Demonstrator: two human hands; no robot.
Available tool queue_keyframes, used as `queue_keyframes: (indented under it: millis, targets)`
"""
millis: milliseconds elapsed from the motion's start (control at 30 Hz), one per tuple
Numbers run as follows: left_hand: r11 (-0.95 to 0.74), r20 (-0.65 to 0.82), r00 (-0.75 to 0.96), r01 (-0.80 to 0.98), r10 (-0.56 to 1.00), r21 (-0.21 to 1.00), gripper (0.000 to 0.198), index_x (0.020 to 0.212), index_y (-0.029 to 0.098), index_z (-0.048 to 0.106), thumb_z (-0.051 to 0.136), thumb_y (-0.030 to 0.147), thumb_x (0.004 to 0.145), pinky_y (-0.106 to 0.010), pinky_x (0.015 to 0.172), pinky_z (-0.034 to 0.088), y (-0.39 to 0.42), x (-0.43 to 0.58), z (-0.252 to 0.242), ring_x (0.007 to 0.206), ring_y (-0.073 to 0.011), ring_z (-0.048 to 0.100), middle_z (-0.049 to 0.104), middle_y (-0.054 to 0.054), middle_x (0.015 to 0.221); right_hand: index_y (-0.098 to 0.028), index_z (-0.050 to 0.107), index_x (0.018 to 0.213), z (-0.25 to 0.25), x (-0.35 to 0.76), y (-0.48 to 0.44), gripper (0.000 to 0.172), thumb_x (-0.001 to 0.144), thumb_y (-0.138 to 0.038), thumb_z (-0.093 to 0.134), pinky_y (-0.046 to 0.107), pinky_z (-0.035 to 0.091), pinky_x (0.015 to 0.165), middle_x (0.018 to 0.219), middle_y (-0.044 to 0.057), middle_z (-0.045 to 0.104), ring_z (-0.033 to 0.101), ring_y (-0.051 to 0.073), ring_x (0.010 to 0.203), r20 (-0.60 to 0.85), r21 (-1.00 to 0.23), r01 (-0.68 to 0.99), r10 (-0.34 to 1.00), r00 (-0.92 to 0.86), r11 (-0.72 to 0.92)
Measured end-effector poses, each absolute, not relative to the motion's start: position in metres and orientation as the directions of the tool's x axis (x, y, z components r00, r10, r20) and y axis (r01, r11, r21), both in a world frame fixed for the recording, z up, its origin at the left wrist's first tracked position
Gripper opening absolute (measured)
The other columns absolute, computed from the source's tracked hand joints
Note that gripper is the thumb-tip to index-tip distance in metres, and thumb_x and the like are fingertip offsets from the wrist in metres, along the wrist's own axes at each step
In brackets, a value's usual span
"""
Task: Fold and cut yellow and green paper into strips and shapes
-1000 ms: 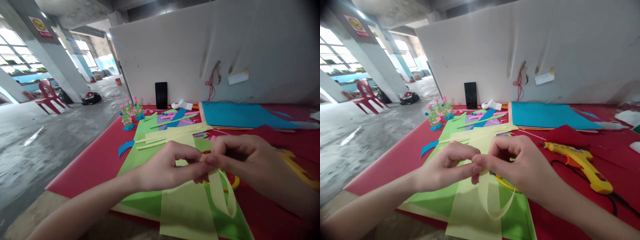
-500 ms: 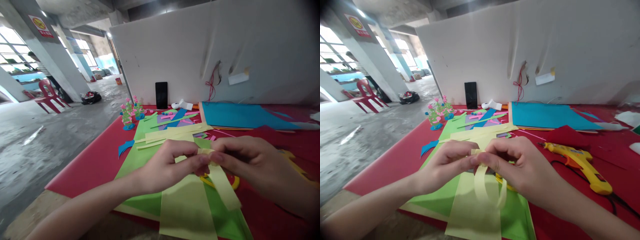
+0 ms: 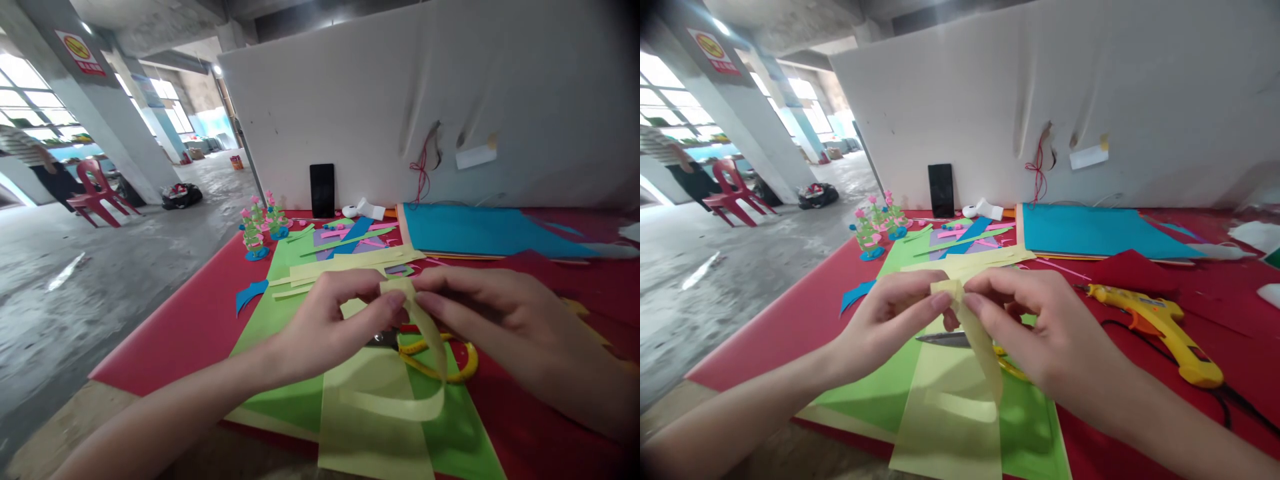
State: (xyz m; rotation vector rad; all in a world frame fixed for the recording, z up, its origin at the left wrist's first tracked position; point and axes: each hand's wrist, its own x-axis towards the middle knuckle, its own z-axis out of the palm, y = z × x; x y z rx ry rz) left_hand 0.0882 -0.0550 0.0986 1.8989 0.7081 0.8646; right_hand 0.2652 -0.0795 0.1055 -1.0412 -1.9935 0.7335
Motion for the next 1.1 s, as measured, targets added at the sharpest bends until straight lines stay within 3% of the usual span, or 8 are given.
queue_keyframes:
  millis: [200, 567, 1100]
  targets:
    - [-0.381, 0.268, 0.577, 0.082, 0.772, 0.921, 0.017, 0.075, 0.015, 0.054, 0.05, 0.029, 0.083, -0.021, 0.06, 0.043, -0.0541, 0.0897, 0.0966, 0.069, -0.0095, 0.051, 0.053, 0.0, 0.073, -0.022, 0.056, 0.066, 0.1052, 0.2638, -0.0808, 0.017, 0.081, -0.026, 0.048, 0.021, 0.041, 0.047, 0.067, -0.003, 0.062, 0.057, 0.011, 0.061, 0.355, -0.629, 0.577, 0.853, -0.384, 0.521]
    - [-0.403, 0.311, 0.53, 0.066, 0.789, 0.913, 0.01, 0.073, 0.015, 0.053, 0.054, 0.023, 0.08, -0.021, 0.064, 0.043, -0.0559, 0.0902, 0.0959, 0.069, -0.0088, 0.049, 0.053, 0.001, 0.072, -0.021, 0.058, 0.07, 0.1051, 0.2634, -0.0819, 0.013, 0.079, -0.025, 0.051, 0.019, 0.04, 0.043, 0.06, -0.003, 0.059, 0.052, 0.009, 0.053, 0.323, -0.639, 0.572, 0.855, -0.406, 0.514]
    - [-0.241, 0.202, 0.539, 0.0, 0.818, 0.971, 0.01, 0.07, 0.013, 0.059, 0.06, 0.022, 0.075, -0.021, 0.06, 0.045, -0.0573, 0.0879, 0.0988, 0.065, -0.0105, 0.054, 0.058, -0.001, 0.069, -0.019, 0.057, 0.064, 0.1113, 0.2653, -0.0816, 0.013, 0.076, -0.021, 0.052, 0.019, 0.037, 0.039, 0.055, -0.001, 0.054, 0.049, 0.01, 0.048, 0.295, -0.652, 0.564, 0.855, -0.426, 0.506]
